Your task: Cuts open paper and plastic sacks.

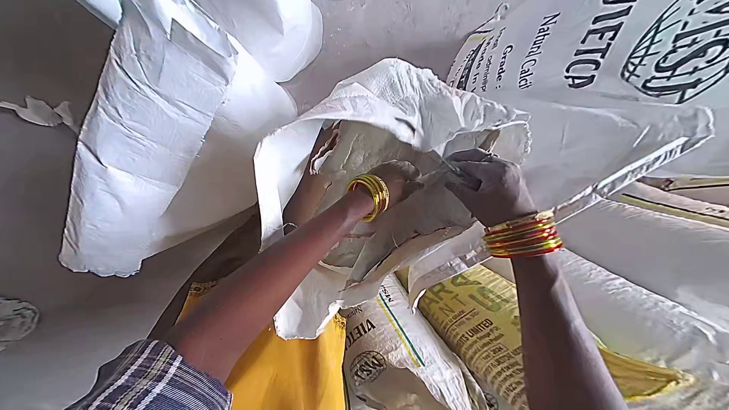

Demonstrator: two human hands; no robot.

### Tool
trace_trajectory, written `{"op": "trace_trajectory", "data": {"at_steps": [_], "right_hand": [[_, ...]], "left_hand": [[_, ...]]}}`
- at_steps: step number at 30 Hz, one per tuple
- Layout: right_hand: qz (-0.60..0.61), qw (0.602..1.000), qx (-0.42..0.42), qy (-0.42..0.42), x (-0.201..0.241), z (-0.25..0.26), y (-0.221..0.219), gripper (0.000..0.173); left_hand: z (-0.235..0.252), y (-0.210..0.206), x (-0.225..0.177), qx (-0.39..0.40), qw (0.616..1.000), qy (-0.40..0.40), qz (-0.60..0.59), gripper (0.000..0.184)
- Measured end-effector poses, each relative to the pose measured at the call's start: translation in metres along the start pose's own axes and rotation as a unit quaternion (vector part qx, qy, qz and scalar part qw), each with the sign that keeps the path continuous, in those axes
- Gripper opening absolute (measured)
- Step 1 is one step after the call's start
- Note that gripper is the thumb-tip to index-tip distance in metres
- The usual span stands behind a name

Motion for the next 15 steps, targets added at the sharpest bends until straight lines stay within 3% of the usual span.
{"op": "trace_trajectory", "data": {"at_steps": [4,9,15], "right_hand": [[-0.091,0.991,0.077,-0.067,0.005,0.010,-0.015,0.022],[-0.112,0.981,0.107,-0.117,-0.002,0.017,-0.017,0.021],[-0.073,0.993,0.076,-0.045,-0.011,0.012,-0.015,0.015]], "left_hand": [[0.002,-0.008,0.010,-0.067,0.995,0.033,-0.061,0.037],[0.009,-0.021,0.011,-0.114,0.976,0.039,-0.183,0.034],[0.015,-0.035,0.013,-0.131,0.945,0.052,-0.297,0.026]]}}
Point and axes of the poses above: each hand's wrist, its own z-axis towards the middle knuckle, its own y-axis out of the back of the hand, x = y × z, the point moved 5 cm from there along z, towards the middle knuckle, and after that the axes turned 6 degrees about z, right-handed, at the moved point
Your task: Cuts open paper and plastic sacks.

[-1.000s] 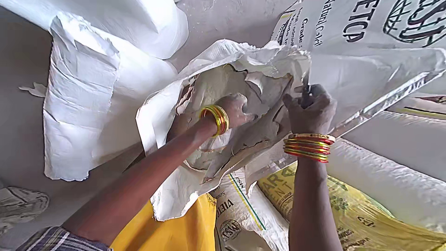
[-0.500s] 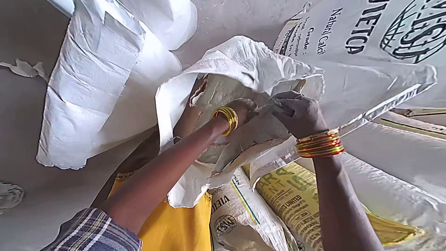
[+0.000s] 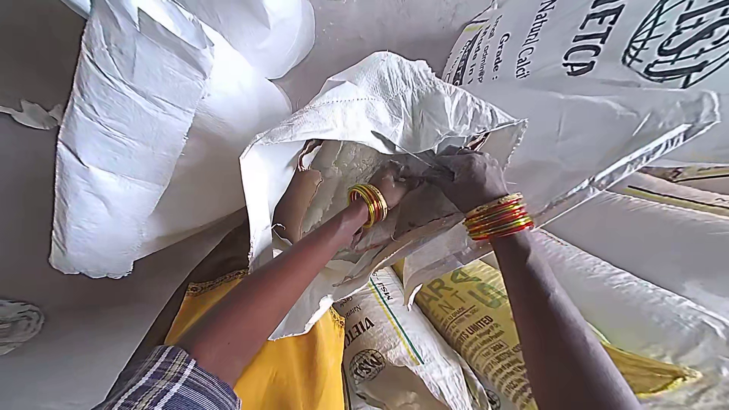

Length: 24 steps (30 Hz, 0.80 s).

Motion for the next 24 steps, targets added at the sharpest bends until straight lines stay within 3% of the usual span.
{"op": "trace_trajectory", "data": {"at_steps": [3,8,12,17,19,21,24], "right_hand": [[0.018,0.997,-0.036,0.058,-0.003,-0.006,-0.003,0.012],[0.033,0.994,-0.064,0.080,-0.017,-0.005,-0.012,0.019],[0.051,0.991,-0.079,0.091,-0.023,-0.005,-0.016,0.018],[0.134,0.973,-0.158,0.098,-0.032,-0.018,-0.013,0.016],[0.131,0.973,-0.160,0.106,-0.033,-0.026,-0.013,0.013],[0.127,0.975,-0.153,0.102,-0.031,-0.027,-0.013,0.013],[0.126,0.976,-0.143,0.104,-0.030,-0.024,-0.010,0.013]], "left_hand": [[0.004,0.000,0.003,0.015,1.000,-0.004,-0.020,0.021],[0.012,-0.007,0.015,0.035,0.983,0.008,-0.181,0.012],[0.016,-0.015,0.029,-0.002,0.965,0.005,-0.263,0.016],[0.005,-0.023,0.044,-0.095,0.930,0.014,-0.355,0.013],[0.000,-0.026,0.042,-0.120,0.940,0.019,-0.319,0.014],[-0.005,-0.016,0.030,-0.120,0.978,0.009,-0.173,0.013],[-0.014,0.000,0.001,-0.050,0.998,0.012,0.031,0.025]]}}
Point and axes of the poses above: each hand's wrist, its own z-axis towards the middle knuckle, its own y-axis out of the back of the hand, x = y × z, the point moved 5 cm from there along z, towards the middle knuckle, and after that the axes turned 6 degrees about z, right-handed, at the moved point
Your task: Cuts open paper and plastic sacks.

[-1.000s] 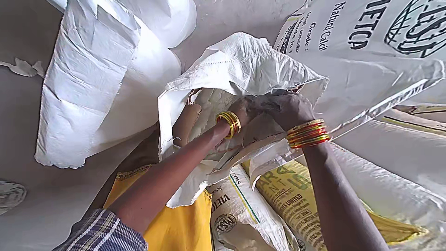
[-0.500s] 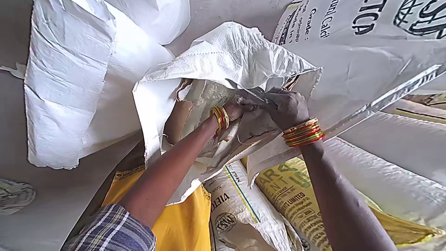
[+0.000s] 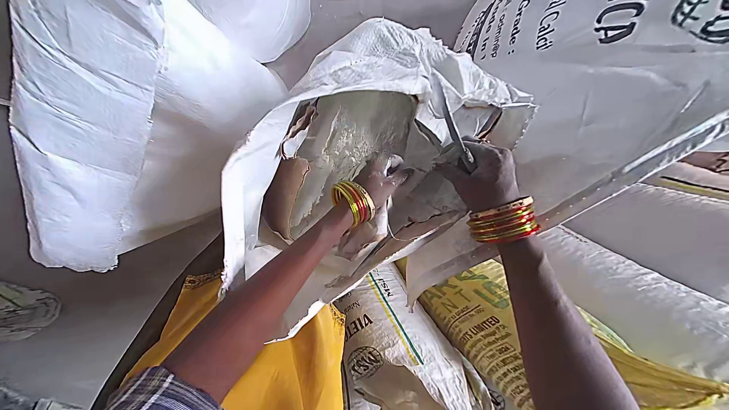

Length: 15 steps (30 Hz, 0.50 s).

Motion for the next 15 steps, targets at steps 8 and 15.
{"op": "trace_trajectory", "data": {"at_steps": [8,15], "right_hand": [[-0.012,0.999,0.016,-0.038,-0.005,0.007,-0.002,0.016],[-0.013,0.986,-0.042,-0.162,-0.016,-0.005,-0.003,0.022]], "left_hand": [[0.032,-0.009,-0.026,0.229,0.910,-0.016,0.346,0.038],[-0.030,0.013,-0.015,0.104,0.901,0.002,0.421,0.034]]}}
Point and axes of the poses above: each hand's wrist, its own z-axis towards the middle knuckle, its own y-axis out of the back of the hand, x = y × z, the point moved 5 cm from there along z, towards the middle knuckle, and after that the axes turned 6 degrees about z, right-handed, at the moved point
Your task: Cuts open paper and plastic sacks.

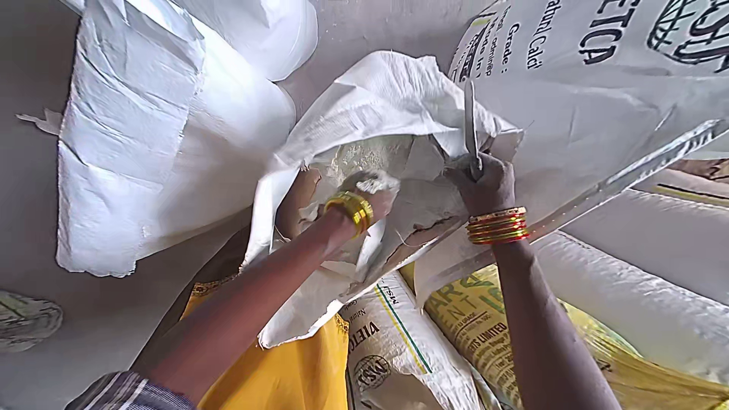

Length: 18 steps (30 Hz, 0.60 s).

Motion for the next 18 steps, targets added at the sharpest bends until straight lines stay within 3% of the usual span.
{"op": "trace_trajectory", "data": {"at_steps": [3,6,9,16,18], "right_hand": [[0.036,0.997,-0.045,-0.048,-0.013,0.009,-0.006,0.025],[0.094,0.990,-0.075,-0.068,-0.023,0.003,-0.010,0.017],[0.108,0.985,-0.084,-0.104,-0.024,0.007,-0.007,0.017],[-0.033,0.993,-0.048,-0.104,0.013,-0.002,0.003,0.025],[-0.058,0.993,-0.033,-0.093,0.032,-0.003,0.009,0.026]], "left_hand": [[-0.024,-0.028,0.027,-0.008,0.999,0.041,-0.021,0.039],[-0.053,-0.049,0.020,0.070,0.995,0.058,-0.047,0.039],[-0.093,-0.051,0.014,0.024,0.998,0.056,-0.030,0.039],[-0.175,-0.065,0.004,0.000,0.999,-0.035,-0.017,0.029],[-0.174,-0.062,-0.001,0.082,0.996,-0.026,-0.019,0.035]]}}
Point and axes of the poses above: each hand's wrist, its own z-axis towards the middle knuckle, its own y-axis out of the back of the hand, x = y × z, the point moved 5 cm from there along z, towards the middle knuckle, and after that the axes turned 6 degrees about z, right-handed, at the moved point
